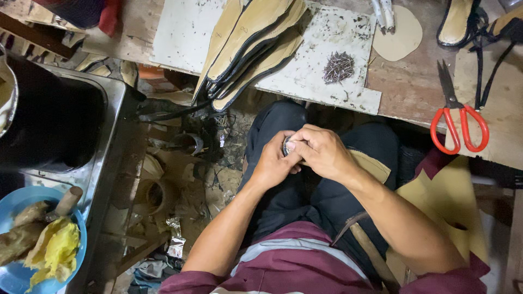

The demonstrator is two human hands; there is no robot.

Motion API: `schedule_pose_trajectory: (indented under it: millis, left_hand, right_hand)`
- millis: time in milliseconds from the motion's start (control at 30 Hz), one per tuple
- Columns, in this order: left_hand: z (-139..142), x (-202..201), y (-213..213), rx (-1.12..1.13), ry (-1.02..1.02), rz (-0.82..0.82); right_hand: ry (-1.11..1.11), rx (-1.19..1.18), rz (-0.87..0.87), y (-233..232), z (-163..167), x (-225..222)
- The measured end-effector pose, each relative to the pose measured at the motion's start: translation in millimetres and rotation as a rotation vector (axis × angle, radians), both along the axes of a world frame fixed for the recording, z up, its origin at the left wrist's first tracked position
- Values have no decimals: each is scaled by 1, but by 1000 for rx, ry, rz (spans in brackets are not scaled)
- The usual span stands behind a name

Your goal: The person sits at a workbench and trims excess material from the edge of a shoe upper with scissors, working the shoe over a wooden last. They use a rasp to smooth the edge, tap it with a hammer, and place finished uppers in a stack on the bench.

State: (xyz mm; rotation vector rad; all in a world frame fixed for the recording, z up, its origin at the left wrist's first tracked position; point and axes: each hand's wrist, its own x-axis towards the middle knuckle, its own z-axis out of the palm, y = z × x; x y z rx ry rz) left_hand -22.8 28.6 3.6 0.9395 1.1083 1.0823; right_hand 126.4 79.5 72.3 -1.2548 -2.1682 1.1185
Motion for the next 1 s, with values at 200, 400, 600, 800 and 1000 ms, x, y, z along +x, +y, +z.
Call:
schedule_pose_trajectory:
  millis: [200, 400, 600, 800, 1000]
  left_hand:
    - [-2, 1, -2, -9, 17, 3]
    - [-6, 5, -4, 22, 57, 7]
    - [-3, 7, -5, 26, 55, -14]
    - [-1, 4, -7, 14, 22, 8]
    - [6, 2, -3, -61, 0, 32]
  right_hand:
    - [1, 151, 71, -4, -1, 1]
    - [-93, 176, 77, -5, -2, 0]
    - [-9, 40, -33, -8, 0, 1]
    - [177, -302, -162, -15, 8, 7]
    - [-111, 65, -211, -88, 26, 68]
